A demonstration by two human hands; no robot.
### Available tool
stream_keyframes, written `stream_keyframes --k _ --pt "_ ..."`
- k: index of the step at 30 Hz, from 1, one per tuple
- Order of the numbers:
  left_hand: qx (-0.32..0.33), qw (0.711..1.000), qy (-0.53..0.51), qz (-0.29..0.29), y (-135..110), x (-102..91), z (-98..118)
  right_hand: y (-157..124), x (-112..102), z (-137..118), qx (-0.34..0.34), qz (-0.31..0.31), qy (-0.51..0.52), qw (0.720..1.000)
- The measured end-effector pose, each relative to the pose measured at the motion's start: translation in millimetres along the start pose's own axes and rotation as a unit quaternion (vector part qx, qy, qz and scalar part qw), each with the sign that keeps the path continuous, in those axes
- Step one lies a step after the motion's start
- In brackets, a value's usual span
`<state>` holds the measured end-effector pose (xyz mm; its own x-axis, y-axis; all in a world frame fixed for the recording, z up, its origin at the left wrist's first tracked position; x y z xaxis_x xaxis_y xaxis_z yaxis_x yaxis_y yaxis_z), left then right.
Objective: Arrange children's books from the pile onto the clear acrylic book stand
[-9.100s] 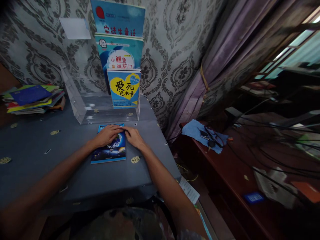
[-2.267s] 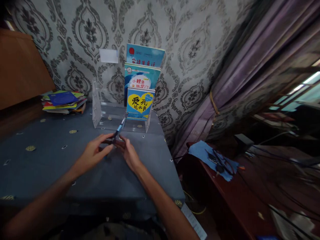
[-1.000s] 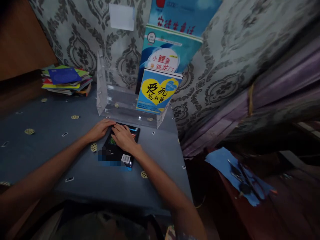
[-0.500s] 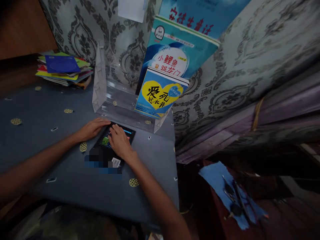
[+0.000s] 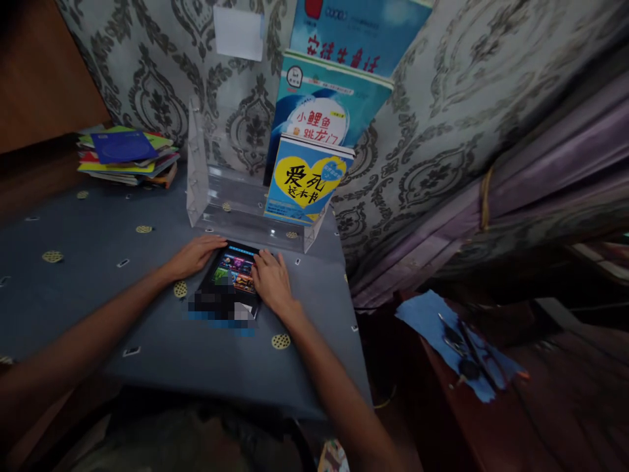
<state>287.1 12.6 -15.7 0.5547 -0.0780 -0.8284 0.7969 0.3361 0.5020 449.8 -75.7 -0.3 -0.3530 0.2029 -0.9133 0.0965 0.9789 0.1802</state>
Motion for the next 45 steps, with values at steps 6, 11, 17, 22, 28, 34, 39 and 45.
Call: stream_keyframes --k 6,11,17,22,28,34,39,45 --pt "0.019 1.0 -0.013 -0.008 2.3 1.8 -0.6 -16.7 21.5 -72.6 -0.117 -0.071 0.002 0.991" --pt "0.013 0.999 -0.017 -0.032 4.5 2.7 2.6 -26.6 28.9 -86.6 -0.118 -0.081 0.004 0.99" --pt "0.0 0.999 -0.024 -0.048 6.8 3.7 3.6 -25.5 29.8 -82.7 -0.118 -0.083 0.008 0.99" --pt "-0.005 0.998 -0.033 -0.052 4.5 5.2 1.8 -36.6 28.3 -89.3 -0.136 -0.085 0.004 0.987" --pt "-0.005 0.998 -0.031 -0.057 3.5 4.7 3.5 -59.5 21.0 -95.7 -0.161 -0.084 0.01 0.983" --pt "-0.003 0.998 -0.028 -0.059 4.7 3.4 7.3 -82.7 18.6 -105.2 -0.198 -0.099 0.006 0.975" --pt "-0.008 0.998 -0.029 -0.056 4.3 4.9 6.7 -89.9 17.7 -107.6 -0.192 -0.091 -0.007 0.977" --pt "-0.015 0.998 -0.001 -0.067 2.7 7.5 10.6 -93.9 17.5 -108.6 -0.182 -0.082 -0.008 0.98"
Point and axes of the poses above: each hand's wrist, its own y-axis towards the middle knuckle, its own x-axis out of the palm, z = x × y, the point moved 9 cm from there along y, towards the middle knuckle, and after that the axes turned 15 degrees about x, right-handed, at the moved point
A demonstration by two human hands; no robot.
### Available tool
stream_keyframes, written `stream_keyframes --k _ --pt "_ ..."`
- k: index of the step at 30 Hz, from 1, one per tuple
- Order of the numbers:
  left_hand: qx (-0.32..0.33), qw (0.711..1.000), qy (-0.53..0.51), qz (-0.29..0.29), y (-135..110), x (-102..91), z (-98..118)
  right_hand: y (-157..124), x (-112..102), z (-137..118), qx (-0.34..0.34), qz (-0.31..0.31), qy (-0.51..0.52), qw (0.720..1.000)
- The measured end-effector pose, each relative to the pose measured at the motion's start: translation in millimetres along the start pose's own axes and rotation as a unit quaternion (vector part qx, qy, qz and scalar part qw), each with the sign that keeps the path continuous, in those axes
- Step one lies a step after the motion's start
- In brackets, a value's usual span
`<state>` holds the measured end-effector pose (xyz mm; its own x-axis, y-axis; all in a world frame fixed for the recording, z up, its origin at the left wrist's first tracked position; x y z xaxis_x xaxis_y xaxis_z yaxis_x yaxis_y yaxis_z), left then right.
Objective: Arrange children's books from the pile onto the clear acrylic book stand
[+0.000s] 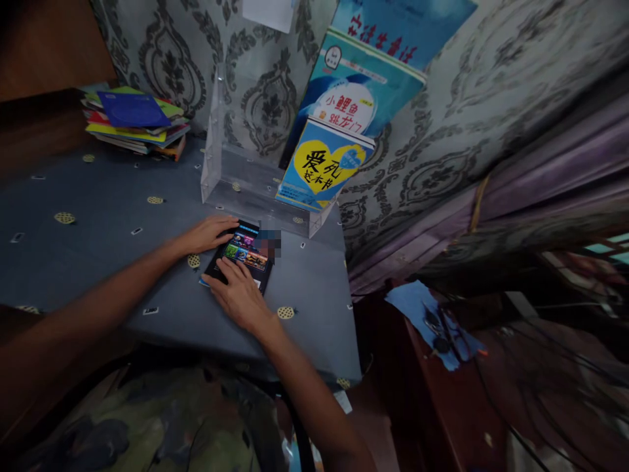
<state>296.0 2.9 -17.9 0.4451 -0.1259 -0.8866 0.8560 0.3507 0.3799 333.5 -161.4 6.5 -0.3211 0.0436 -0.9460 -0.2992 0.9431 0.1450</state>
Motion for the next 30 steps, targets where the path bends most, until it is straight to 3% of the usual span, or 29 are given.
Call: stream_keyframes --k 14,17,22,24,27,30 --pt "-0.008 0.997 0.068 -0.032 -2.3 -5.4 30.3 -65.6 -17.4 43.3 0.08 0.094 0.102 0.987" --pt "0.012 0.995 0.079 -0.061 -7.9 -7.0 63.3 -76.9 -25.9 47.8 0.096 0.128 0.106 0.981" --pt "0.095 0.988 0.058 -0.11 -28.6 9.7 160.0 -84.1 -40.4 51.3 0.136 0.184 0.124 0.966" --pt "0.1 0.987 0.057 -0.113 -39.0 17.9 186.1 -83.9 -42.4 50.9 0.139 0.187 0.131 0.964" --pt "0.082 0.987 0.073 -0.114 -53.3 23.8 196.5 -83.2 -43.4 50.3 0.135 0.186 0.138 0.963" --pt "0.067 0.99 0.079 -0.091 -66.9 15.5 185.7 -83.2 -44.2 50.6 0.133 0.186 0.141 0.963"
Point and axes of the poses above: each hand's wrist, its own y-axis towards the middle knuckle, its own x-axis out of the palm, z = x × y, the point moved 9 cm from there along y, towards the middle knuckle, and after that the axes turned 15 degrees about x, right-handed, at the moved point
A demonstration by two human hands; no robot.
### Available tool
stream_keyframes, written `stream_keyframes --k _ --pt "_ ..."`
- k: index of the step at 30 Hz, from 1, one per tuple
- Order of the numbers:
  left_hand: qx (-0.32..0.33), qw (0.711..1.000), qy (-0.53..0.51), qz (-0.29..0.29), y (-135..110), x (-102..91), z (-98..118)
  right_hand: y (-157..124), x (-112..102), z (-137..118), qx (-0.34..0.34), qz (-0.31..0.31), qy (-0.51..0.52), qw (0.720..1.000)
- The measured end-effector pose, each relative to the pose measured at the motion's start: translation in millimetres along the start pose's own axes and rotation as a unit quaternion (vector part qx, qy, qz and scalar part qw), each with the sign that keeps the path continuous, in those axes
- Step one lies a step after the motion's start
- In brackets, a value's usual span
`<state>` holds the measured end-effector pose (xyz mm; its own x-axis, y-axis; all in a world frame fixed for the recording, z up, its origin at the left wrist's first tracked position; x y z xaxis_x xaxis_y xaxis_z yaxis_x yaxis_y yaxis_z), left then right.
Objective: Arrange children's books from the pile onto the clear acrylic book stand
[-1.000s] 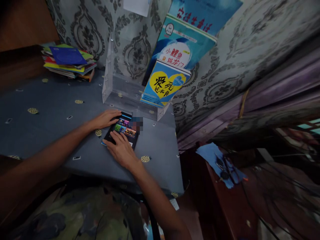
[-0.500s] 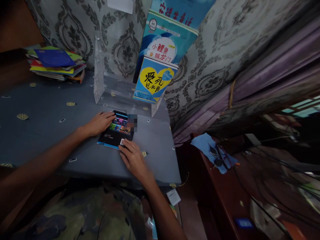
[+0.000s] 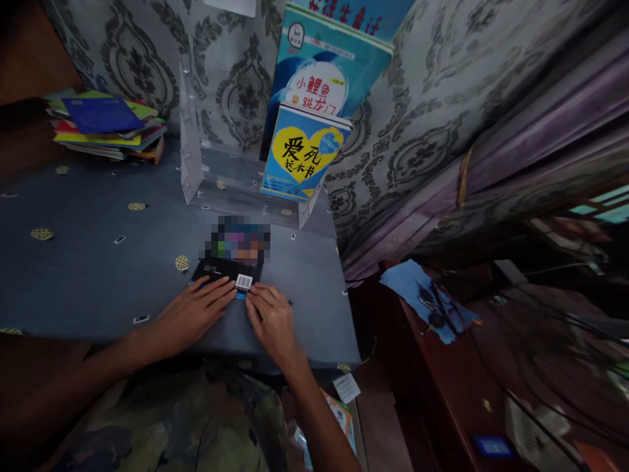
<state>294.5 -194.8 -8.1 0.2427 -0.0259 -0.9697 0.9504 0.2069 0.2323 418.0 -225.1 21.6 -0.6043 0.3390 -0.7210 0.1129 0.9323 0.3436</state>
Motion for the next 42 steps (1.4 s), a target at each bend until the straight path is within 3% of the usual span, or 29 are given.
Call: stream_keyframes --k 6,10,14,20,29,35,42 --pt "-0.064 0.996 0.0 0.057 -37.3 -18.5 -35.2 1.1 -2.7 -1.5 -0.002 0.005 0.017 1.0" --pt "-0.099 0.992 -0.018 0.08 -42.3 -24.3 -52.2 9.0 -2.0 7.0 0.027 -0.003 0.034 0.999" --pt "-0.121 0.989 -0.018 0.083 -28.3 -24.6 -72.5 27.2 4.5 18.2 0.044 -0.018 -0.036 0.998" --pt "-0.106 0.993 0.006 0.043 7.6 -13.0 -100.4 67.8 24.3 33.6 0.057 -0.065 -0.135 0.987" --pt "-0.153 0.988 0.006 -0.016 58.0 -6.6 -143.3 132.8 40.4 73.3 0.118 -0.042 -0.154 0.98" --pt "-0.156 0.984 0.08 -0.016 81.7 -9.8 -144.5 139.1 42.8 83.7 0.128 0.0 -0.132 0.983" --pt "-0.155 0.982 0.11 0.013 79.7 -6.2 -140.6 138.9 37.5 87.8 0.109 0.006 -0.074 0.991"
Point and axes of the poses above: each hand's wrist, its own y-axis towards the middle knuckle, its own x-axis out of the palm, z = x × y, the point moved 9 cm from there along y, towards the middle knuckle, and after that the axes turned 15 degrees about x, right-handed, at the moved point
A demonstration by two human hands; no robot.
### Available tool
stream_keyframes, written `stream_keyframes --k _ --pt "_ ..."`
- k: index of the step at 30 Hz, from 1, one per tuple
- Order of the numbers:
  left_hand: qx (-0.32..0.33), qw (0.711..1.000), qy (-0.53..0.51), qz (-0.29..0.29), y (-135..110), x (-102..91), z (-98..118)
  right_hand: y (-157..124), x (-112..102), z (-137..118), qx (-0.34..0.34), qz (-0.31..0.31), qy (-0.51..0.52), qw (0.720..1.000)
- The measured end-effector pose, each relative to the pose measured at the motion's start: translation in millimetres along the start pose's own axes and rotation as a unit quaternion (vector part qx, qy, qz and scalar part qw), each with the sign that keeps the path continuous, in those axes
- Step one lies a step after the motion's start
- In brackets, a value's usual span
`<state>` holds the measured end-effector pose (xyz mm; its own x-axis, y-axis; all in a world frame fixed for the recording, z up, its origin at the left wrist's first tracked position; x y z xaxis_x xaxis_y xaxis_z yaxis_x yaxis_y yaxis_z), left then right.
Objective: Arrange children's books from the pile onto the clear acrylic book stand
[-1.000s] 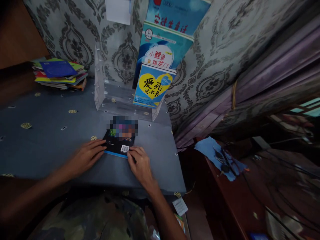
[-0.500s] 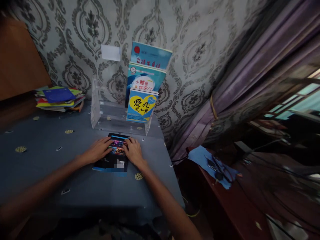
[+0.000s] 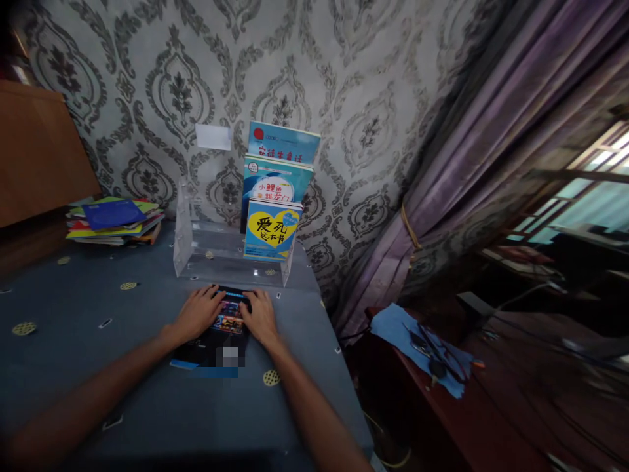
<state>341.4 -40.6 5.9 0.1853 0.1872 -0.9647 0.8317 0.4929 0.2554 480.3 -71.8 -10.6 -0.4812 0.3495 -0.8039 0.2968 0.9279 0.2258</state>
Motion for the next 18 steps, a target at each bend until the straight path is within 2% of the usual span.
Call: stream_keyframes --k 4,9,14,18 --pt "0.015 1.0 -0.002 -0.001 -2.2 -7.1 7.8 -3.3 -11.5 5.7 0.022 0.023 0.049 0.998" --pt "0.024 0.999 -0.015 -0.026 0.6 -22.3 26.1 -9.0 -18.3 9.5 0.054 0.006 0.115 0.992" --pt "0.01 0.996 -0.036 -0.084 -1.8 -30.5 43.2 -10.6 -12.5 7.2 0.094 -0.036 0.185 0.978" --pt "0.023 0.992 -0.039 -0.119 -8.0 -26.4 63.8 -14.1 -10.2 -4.7 0.07 -0.037 0.206 0.975"
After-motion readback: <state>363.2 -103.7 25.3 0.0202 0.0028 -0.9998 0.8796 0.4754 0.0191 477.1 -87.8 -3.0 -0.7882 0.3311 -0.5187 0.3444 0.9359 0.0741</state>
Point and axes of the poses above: each hand's wrist, its own y-axis towards the middle knuckle, its own x-axis out of the palm, z = x × y, the point moved 9 cm from there along y, towards the middle knuckle, and after that the axes turned 15 degrees about x, right-handed, at the moved point
